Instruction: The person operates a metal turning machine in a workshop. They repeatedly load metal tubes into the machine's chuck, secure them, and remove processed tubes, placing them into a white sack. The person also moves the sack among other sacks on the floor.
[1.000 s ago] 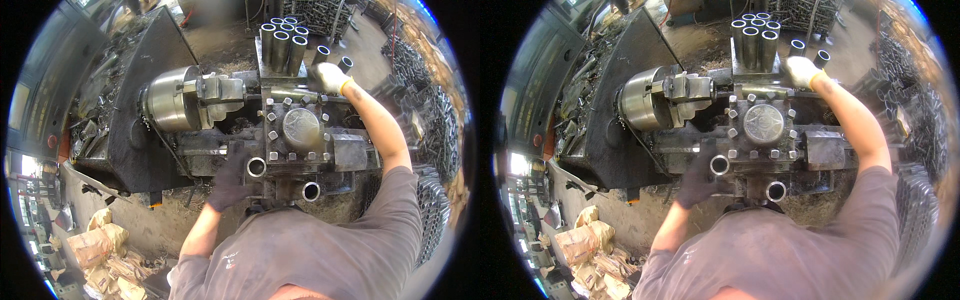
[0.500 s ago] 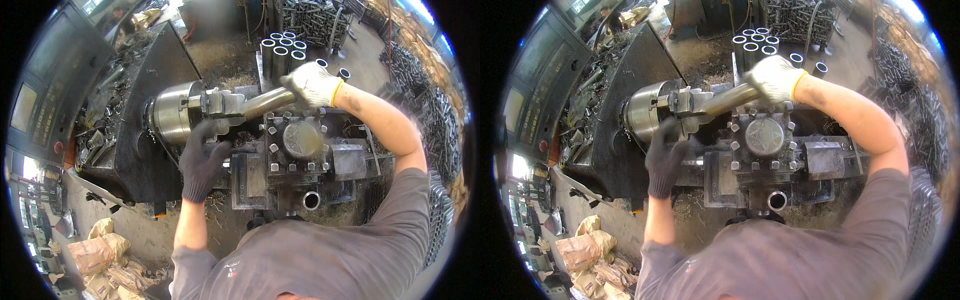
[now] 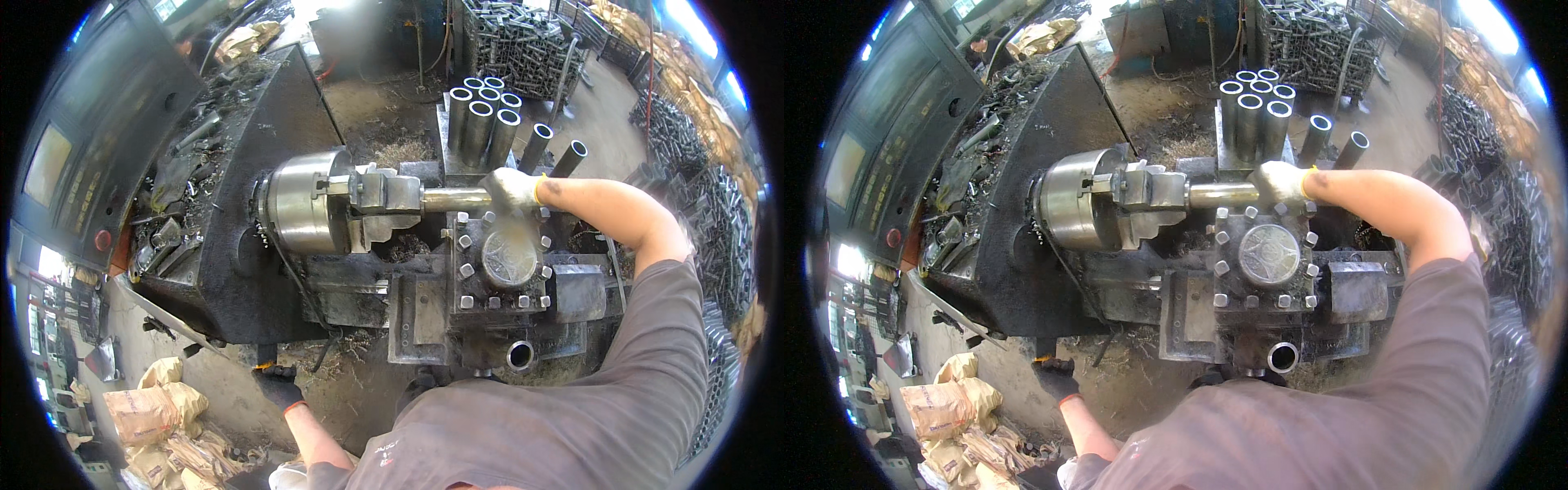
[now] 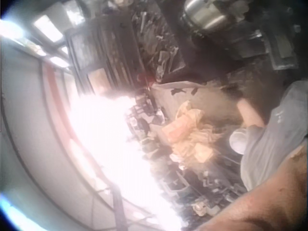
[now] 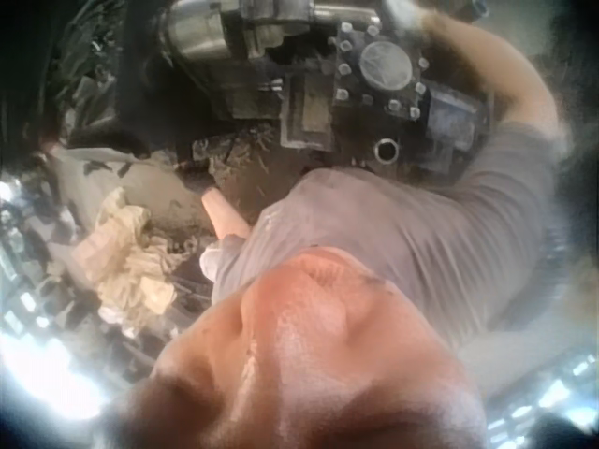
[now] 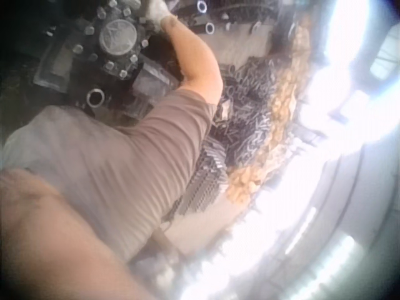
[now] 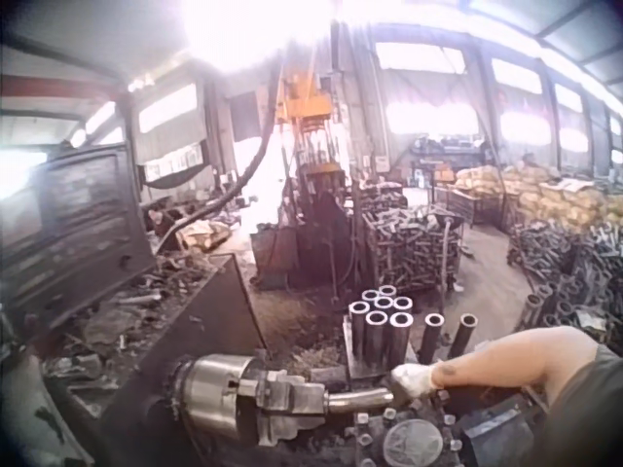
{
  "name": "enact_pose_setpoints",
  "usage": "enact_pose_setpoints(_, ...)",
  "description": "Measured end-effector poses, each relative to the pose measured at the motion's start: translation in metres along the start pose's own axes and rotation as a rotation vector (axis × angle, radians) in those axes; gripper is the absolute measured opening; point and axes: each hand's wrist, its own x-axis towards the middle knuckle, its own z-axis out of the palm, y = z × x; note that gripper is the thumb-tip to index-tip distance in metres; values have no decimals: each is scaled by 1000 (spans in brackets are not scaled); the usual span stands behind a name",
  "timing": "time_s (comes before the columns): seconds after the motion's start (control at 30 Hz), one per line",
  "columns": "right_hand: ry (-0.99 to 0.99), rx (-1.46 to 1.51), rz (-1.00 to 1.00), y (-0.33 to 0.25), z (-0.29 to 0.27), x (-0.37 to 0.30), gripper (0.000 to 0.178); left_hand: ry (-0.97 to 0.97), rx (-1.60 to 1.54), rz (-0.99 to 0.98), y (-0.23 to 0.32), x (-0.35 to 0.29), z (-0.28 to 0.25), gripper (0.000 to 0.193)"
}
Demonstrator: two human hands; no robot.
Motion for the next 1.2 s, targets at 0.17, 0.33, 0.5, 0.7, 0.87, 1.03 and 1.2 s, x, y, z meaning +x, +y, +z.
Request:
enact_pose_setpoints(0.17,126,-17,-115,0,11,5,32,-63,-105,-188,17,6,-10,53)
enact_pose_setpoints(0.33,67,-153,-4,-18,1,7,28,-29,-110,-227,29,3,-9,52)
enact_pose_setpoints(0.5,-80,69,79,-47,-21,17,57,35,-35,-253,35,5,-6,51)
enact_pose_setpoints(0.7,-231,452,243,-112,-54,51,72,-25,22,-340,40,16,-22,46)
enact_pose_setpoints(0.87,-227,356,35,-94,-57,63,87,-6,138,-143,20,43,-35,43)
enact_pose_setpoints(1.03,-308,-550,42,23,4,11,23,171,519,203,31,3,-13,43)
enact_pose_setpoints(1.2,296,-105,294,38,9,-87,34,138,870,1436,158,-85,92,44)
